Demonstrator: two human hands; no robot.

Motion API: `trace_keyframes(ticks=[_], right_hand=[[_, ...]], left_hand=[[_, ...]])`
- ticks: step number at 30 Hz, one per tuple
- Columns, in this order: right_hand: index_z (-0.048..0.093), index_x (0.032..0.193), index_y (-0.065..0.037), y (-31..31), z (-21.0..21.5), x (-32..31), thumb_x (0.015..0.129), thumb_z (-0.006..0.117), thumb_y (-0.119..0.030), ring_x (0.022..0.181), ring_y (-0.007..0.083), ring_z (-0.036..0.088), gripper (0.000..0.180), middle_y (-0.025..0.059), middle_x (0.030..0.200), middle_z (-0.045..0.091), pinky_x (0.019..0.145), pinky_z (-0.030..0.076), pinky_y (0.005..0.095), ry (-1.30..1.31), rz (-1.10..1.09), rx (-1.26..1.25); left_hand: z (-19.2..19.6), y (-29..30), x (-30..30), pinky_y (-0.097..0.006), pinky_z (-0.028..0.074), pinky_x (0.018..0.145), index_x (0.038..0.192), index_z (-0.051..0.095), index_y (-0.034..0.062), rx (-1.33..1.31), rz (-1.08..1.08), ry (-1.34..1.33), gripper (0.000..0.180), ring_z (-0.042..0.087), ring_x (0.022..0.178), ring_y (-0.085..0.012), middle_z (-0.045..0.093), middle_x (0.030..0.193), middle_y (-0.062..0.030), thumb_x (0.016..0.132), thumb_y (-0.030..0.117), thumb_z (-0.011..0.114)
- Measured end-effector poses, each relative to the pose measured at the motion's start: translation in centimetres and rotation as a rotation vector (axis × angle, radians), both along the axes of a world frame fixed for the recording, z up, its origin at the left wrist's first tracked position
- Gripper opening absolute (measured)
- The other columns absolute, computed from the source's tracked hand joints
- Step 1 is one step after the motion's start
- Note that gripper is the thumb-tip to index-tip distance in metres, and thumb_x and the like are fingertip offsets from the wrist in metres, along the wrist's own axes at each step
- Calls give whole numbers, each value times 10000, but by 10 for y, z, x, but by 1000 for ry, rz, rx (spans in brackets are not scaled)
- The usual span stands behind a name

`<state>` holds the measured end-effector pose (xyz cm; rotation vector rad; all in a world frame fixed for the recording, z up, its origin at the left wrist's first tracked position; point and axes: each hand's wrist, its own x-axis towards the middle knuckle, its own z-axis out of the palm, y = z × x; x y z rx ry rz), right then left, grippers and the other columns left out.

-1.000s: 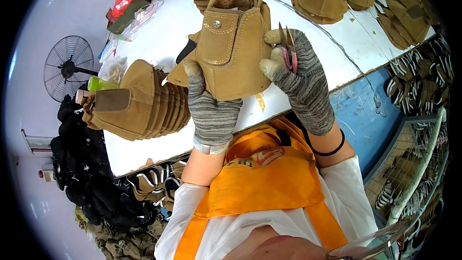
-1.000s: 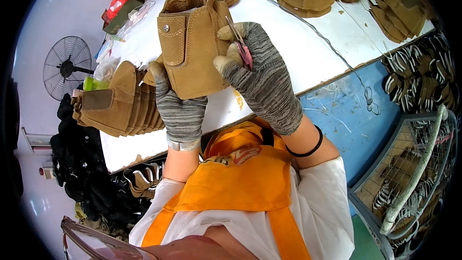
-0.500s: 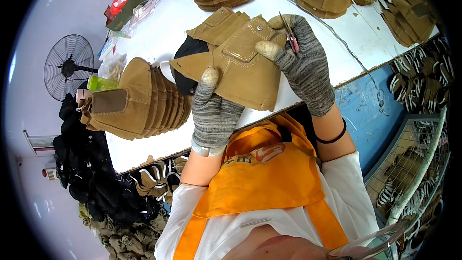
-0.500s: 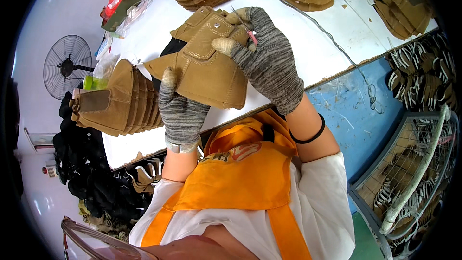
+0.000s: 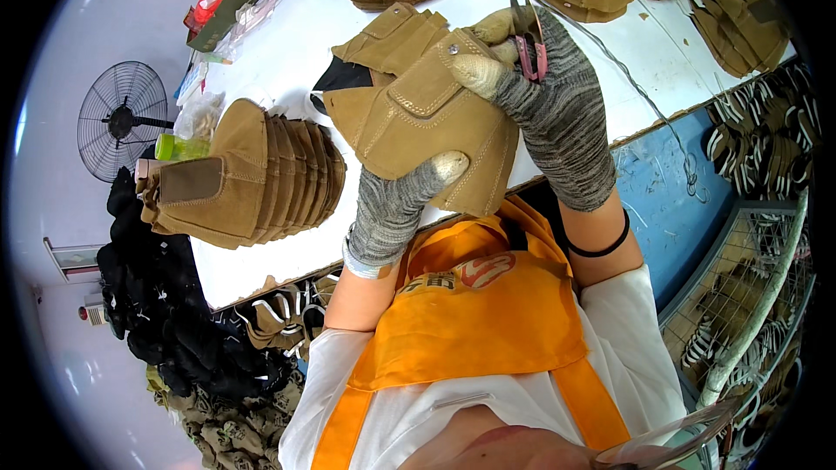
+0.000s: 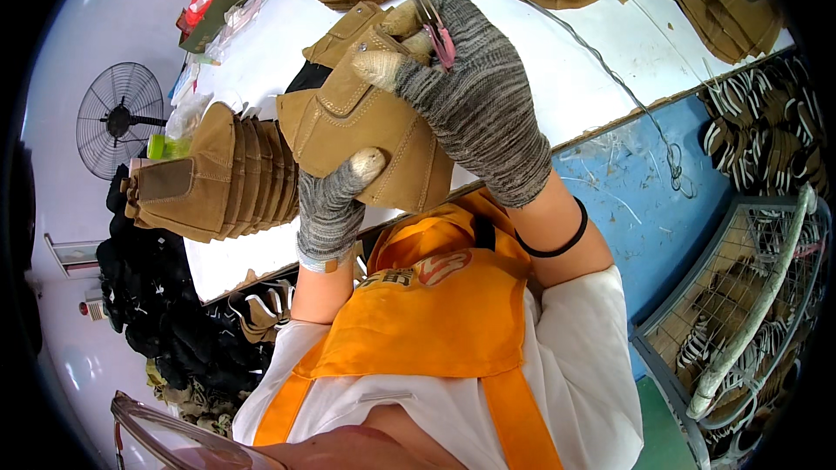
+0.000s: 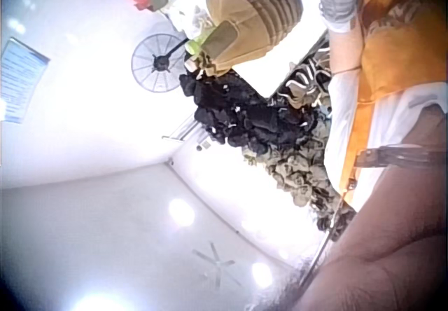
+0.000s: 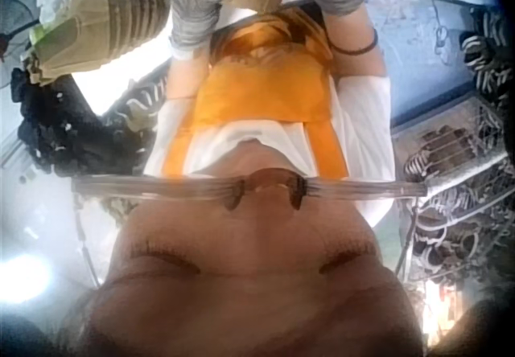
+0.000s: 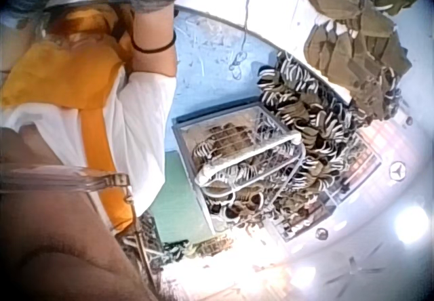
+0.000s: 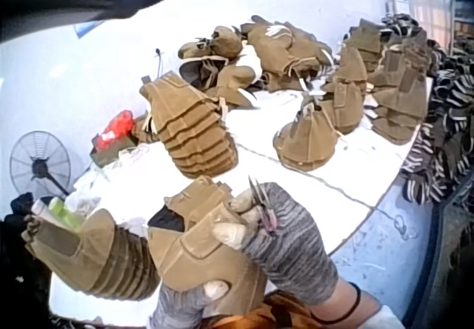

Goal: The person uses snips to trim excess threads and material from shoe uppers, picking up each piece from a stack, clearing it of debris by hand, and returning it to a processed pile.

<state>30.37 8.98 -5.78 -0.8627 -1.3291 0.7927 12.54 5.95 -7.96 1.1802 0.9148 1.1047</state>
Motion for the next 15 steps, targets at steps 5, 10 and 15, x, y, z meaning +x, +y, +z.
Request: trace_keyframes(ticks=[5, 10, 15], right_hand=[[572, 1021, -35, 8, -8, -4, 829, 680, -266, 859, 141, 618, 319, 73, 918, 632, 750, 521, 258, 192, 166, -1], [574, 1034, -28, 11, -14, -10, 850, 655, -269, 841, 138, 609, 313, 65, 917, 626, 750, 519, 262, 242, 266, -206], [561, 1062, -21, 6, -6, -13, 845, 658, -295, 826, 138, 612, 362, 59, 905, 616, 728, 522, 264, 193, 286, -272]], left_hand=[[-1, -6, 3, -379, 532, 822, 1243, 447, -14, -70, -23, -261, 726, 603, 990, -241, 585, 1125, -144, 672, 252, 808], [-5, -8, 7, -425, 500, 888, 1286, 407, -19, -62, -13, -339, 772, 579, 1043, -292, 538, 1186, -177, 670, 262, 778], [-11, -6, 4, -400, 518, 855, 1267, 433, 6, -20, -18, -351, 733, 593, 1012, -252, 559, 1161, -144, 684, 266, 794]])
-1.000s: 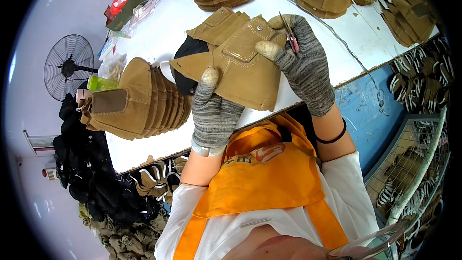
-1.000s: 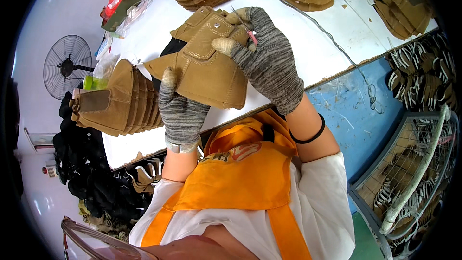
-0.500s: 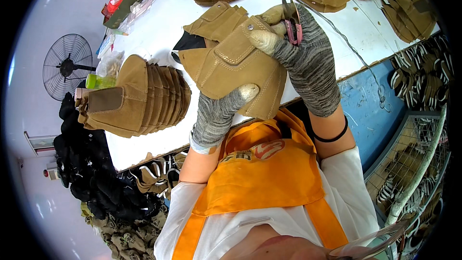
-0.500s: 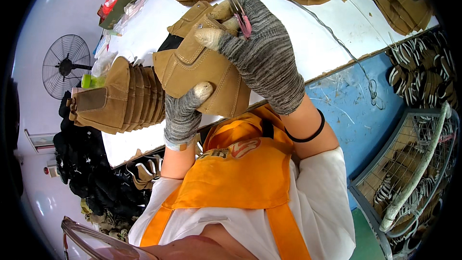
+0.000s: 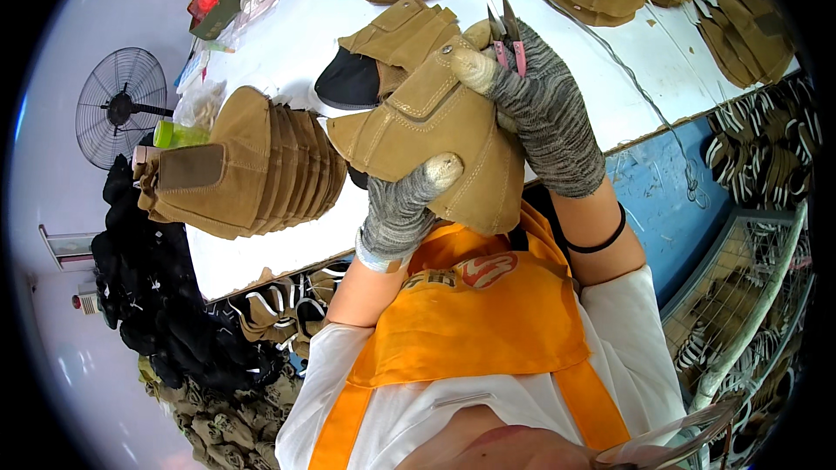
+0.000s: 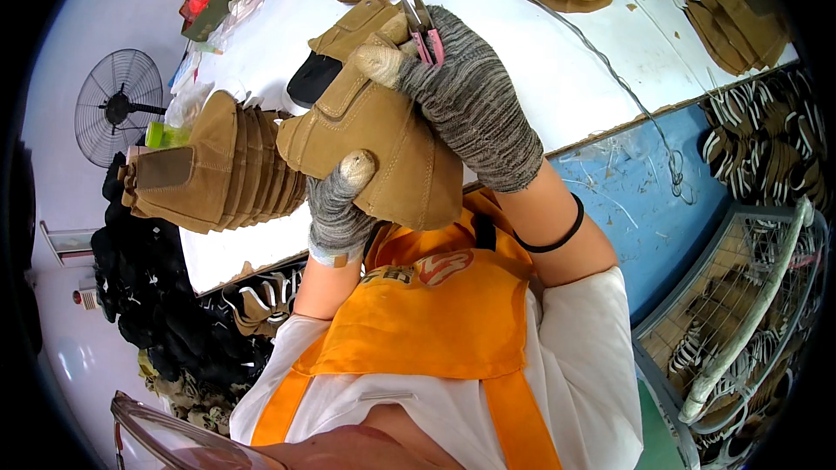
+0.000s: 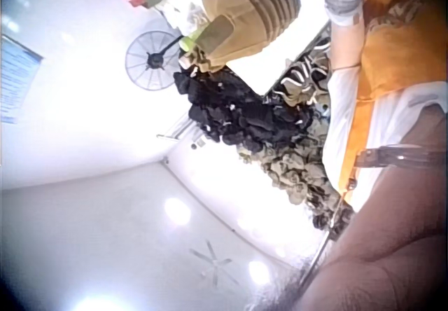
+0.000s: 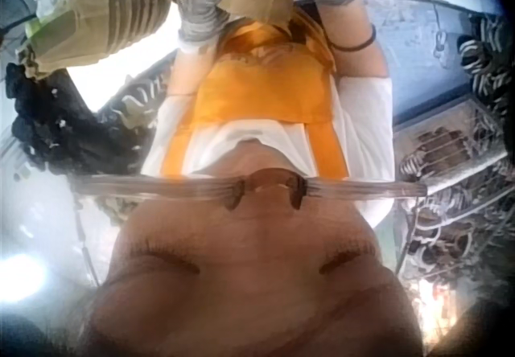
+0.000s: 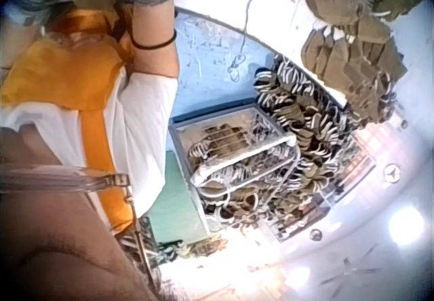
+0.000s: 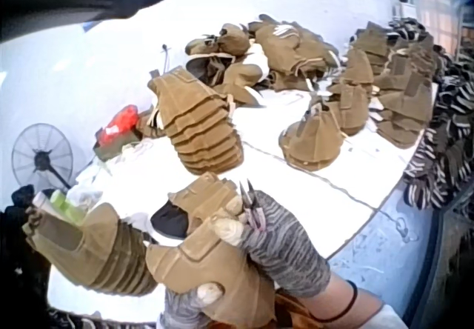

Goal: The person uses snips to trim excess threads and material from shoe uppers, picking up each piece from a stack, clearing it of debris by hand, and returning it to a processed pile.

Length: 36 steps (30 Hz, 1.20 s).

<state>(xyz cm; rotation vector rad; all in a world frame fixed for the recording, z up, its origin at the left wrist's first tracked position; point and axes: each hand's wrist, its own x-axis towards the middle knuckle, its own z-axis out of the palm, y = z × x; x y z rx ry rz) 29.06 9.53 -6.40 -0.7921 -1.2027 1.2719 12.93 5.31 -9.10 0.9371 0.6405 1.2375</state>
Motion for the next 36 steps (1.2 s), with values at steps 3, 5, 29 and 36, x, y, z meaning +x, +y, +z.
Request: trace_keyframes(ticks=[3, 5, 29, 36], right_hand=[[548, 1075, -12, 4, -5, -3, 839, 664, -309, 827, 138, 612, 397, 62, 903, 606, 715, 525, 267, 22, -44, 52], [540, 1082, -3, 6, -11, -4, 835, 668, -311, 847, 143, 611, 415, 75, 934, 595, 712, 527, 273, -83, -148, 168], [597, 963, -129, -16, -6, 21, 744, 679, -155, 591, 205, 589, 235, 78, 882, 525, 502, 507, 295, -994, -369, 848], [614, 940, -67, -29, 2, 21, 706, 744, -41, 707, 219, 603, 269, 60, 826, 594, 634, 523, 291, -956, -207, 752]], left_hand=[[0, 1, 0, -374, 518, 848, 1244, 454, 2, -13, -7, 7, 660, 599, 990, -238, 572, 1142, -138, 724, 260, 769], [2, 0, 1, -355, 518, 838, 1224, 473, 2, 36, 111, 193, 606, 602, 975, -230, 584, 1120, -132, 747, 251, 753], [6, 1, -2, -317, 502, 807, 1154, 540, -8, 139, 360, 299, 496, 608, 931, -186, 625, 1052, -111, 778, 247, 739], [-7, 5, -6, -319, 493, 808, 1142, 565, 13, 344, 403, 589, 476, 610, 934, -191, 633, 1063, -99, 771, 247, 748]])
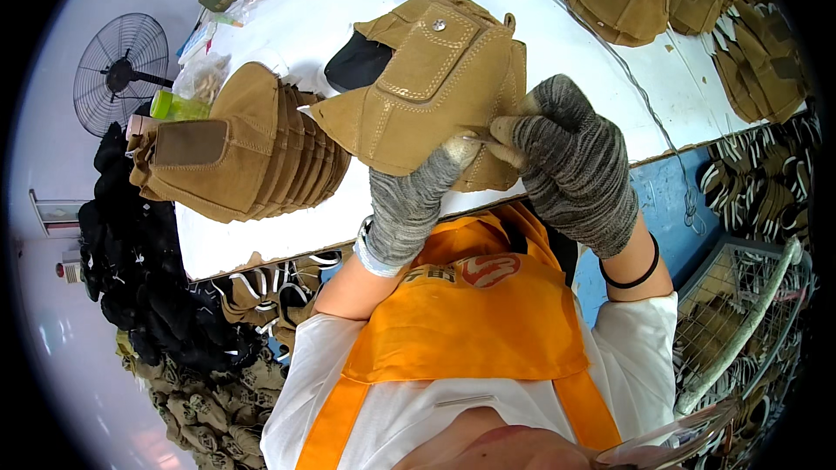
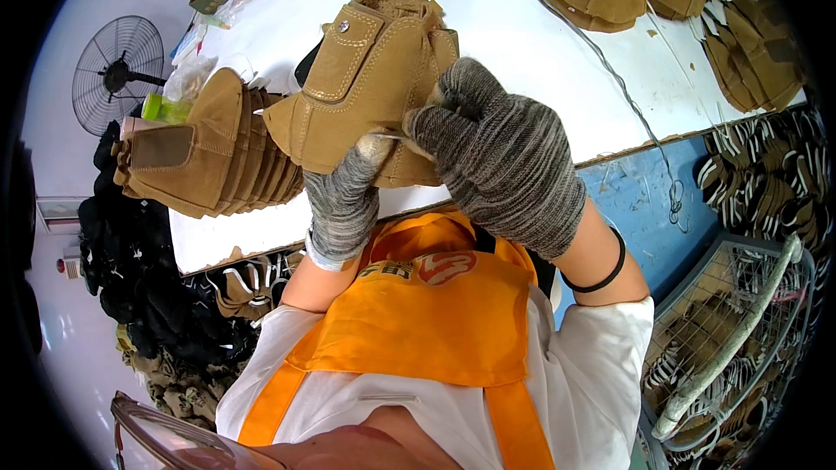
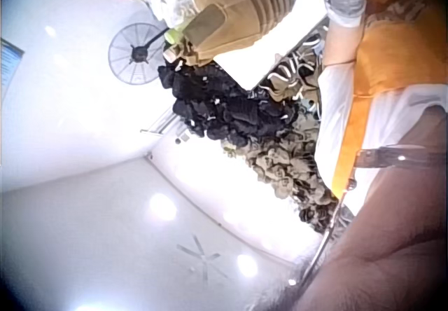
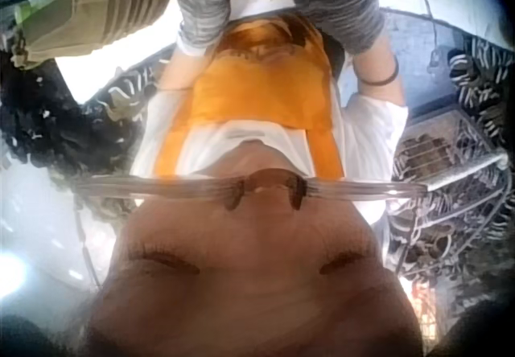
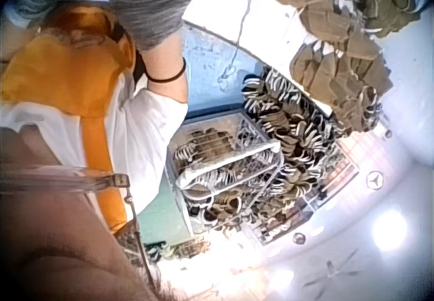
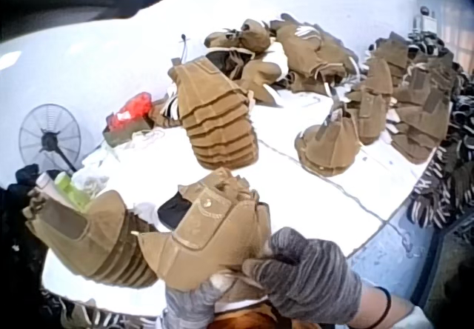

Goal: The person uses snips to trim excess threads and material from shoe uppers, picking up each piece from a stack, clearing it of debris by hand, and returning it to a processed pile.

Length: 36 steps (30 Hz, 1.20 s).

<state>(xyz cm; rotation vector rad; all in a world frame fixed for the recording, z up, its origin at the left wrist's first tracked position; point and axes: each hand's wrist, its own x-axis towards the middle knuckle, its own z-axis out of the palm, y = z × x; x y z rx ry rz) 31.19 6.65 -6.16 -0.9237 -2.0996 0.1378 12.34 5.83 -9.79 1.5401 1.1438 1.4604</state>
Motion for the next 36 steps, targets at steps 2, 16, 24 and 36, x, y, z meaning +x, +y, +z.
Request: trace_keyframes(ticks=[2, 16, 24, 36], right_hand=[[613, 944, -62, 2, 1, 1, 709, 734, -20, 747, 218, 603, 268, 46, 827, 605, 698, 526, 309, -44, -117, 86], [635, 939, -86, 3, -13, 6, 772, 698, -87, 800, 217, 592, 178, 48, 868, 595, 745, 517, 319, -85, -118, 64], [634, 960, -116, 10, -2, 7, 717, 729, -44, 774, 229, 567, 270, 58, 829, 580, 669, 480, 318, 127, -110, 52], [631, 957, -85, 6, -9, 5, 736, 718, -139, 753, 239, 626, 244, 102, 933, 610, 691, 529, 318, 147, 84, 23]], left_hand=[[0, 0, 1, -323, 492, 809, 1144, 565, 15, -16, -9, 9, 476, 611, 936, -192, 635, 1063, -98, 771, 248, 747], [-1, 3, 1, -330, 487, 823, 1139, 573, 23, -39, -47, -62, 464, 615, 948, -199, 642, 1060, -93, 771, 247, 745], [-1, 4, 1, -323, 487, 828, 1173, 542, 14, -66, -85, -82, 533, 604, 971, -194, 630, 1084, -99, 753, 254, 764], [-2, 0, -7, -323, 500, 824, 1169, 532, 0, -87, -103, -89, 535, 611, 959, -190, 633, 1068, -98, 763, 270, 752]])
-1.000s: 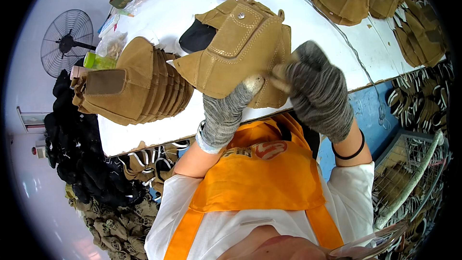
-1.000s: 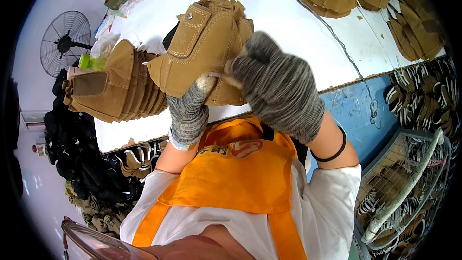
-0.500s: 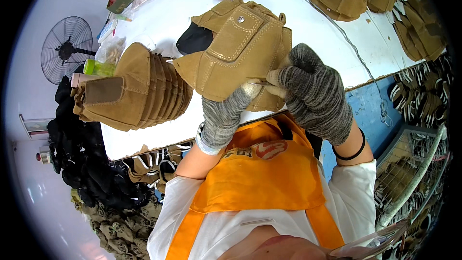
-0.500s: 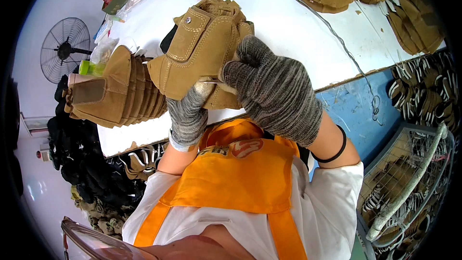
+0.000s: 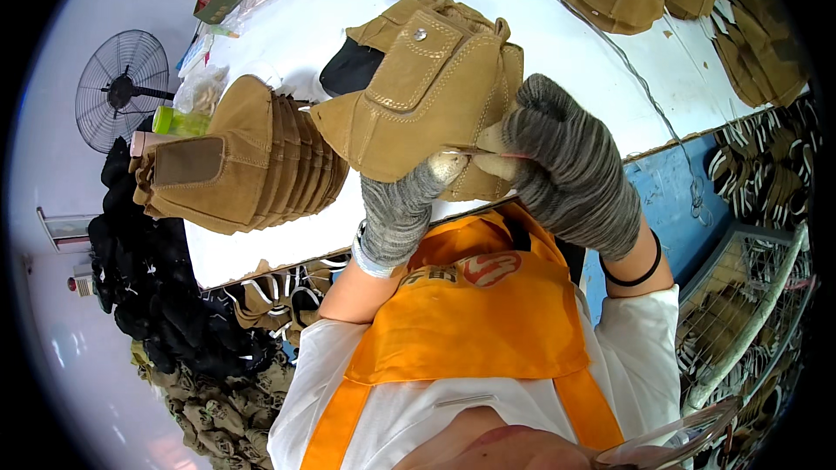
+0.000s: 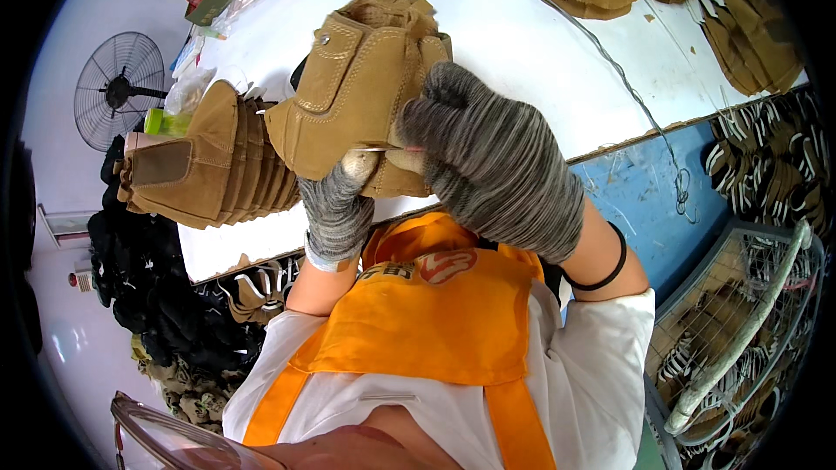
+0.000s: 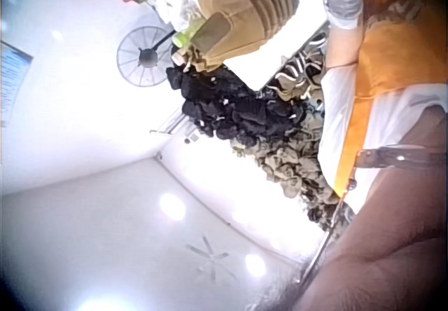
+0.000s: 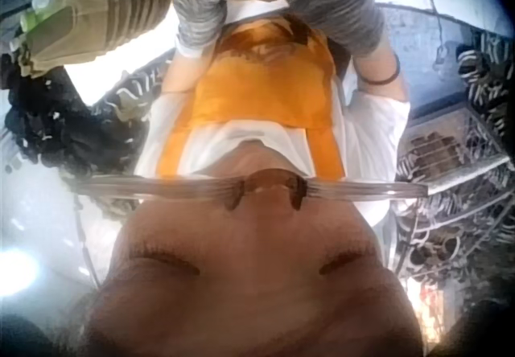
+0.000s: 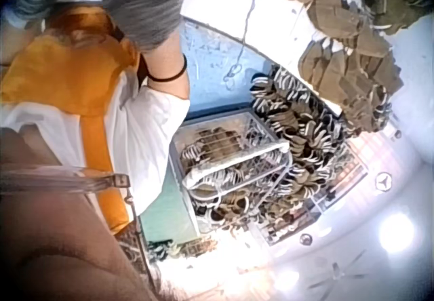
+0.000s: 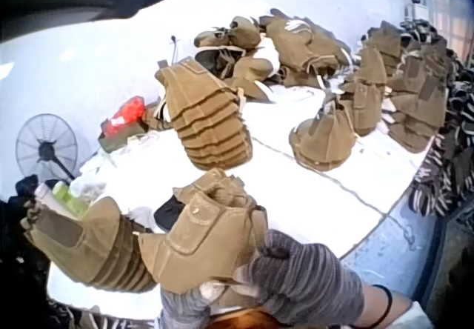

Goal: The person uses snips to trim excess threads and material from shoe uppers, picking up each piece from a stack, clearing it of debris by hand, and returning it to a processed pile.

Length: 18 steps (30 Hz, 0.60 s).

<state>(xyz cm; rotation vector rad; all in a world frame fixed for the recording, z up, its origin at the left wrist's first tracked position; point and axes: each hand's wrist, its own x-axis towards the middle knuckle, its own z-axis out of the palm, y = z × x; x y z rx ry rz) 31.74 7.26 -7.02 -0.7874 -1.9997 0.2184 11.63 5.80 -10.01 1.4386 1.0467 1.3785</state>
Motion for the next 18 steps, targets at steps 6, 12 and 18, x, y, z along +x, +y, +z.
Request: trace_keyframes(ticks=[6, 12, 18], right_hand=[[627, 976, -60, -7, 6, 14, 809, 700, -139, 775, 131, 592, 199, 35, 861, 607, 687, 496, 252, 570, -248, -288], [593, 1023, -46, -8, 8, 2, 819, 666, -77, 788, 134, 565, 219, 67, 985, 572, 685, 473, 246, 347, -150, -139], [599, 1024, -51, -1, -1, -3, 764, 704, -46, 751, 181, 571, 280, 73, 879, 595, 644, 479, 267, 169, -132, 114]], left_hand=[[13, -4, 2, -405, 487, 921, 1304, 389, 15, -234, -107, -438, 722, 565, 1070, -271, 532, 1202, -149, 707, 188, 754], [19, -6, 8, -354, 509, 852, 1238, 449, -16, -158, -96, -376, 639, 601, 992, -229, 584, 1128, -139, 742, 250, 752], [15, -8, 9, -311, 506, 821, 1194, 503, -21, -64, -38, -209, 583, 601, 968, -193, 615, 1090, -119, 761, 277, 755]])
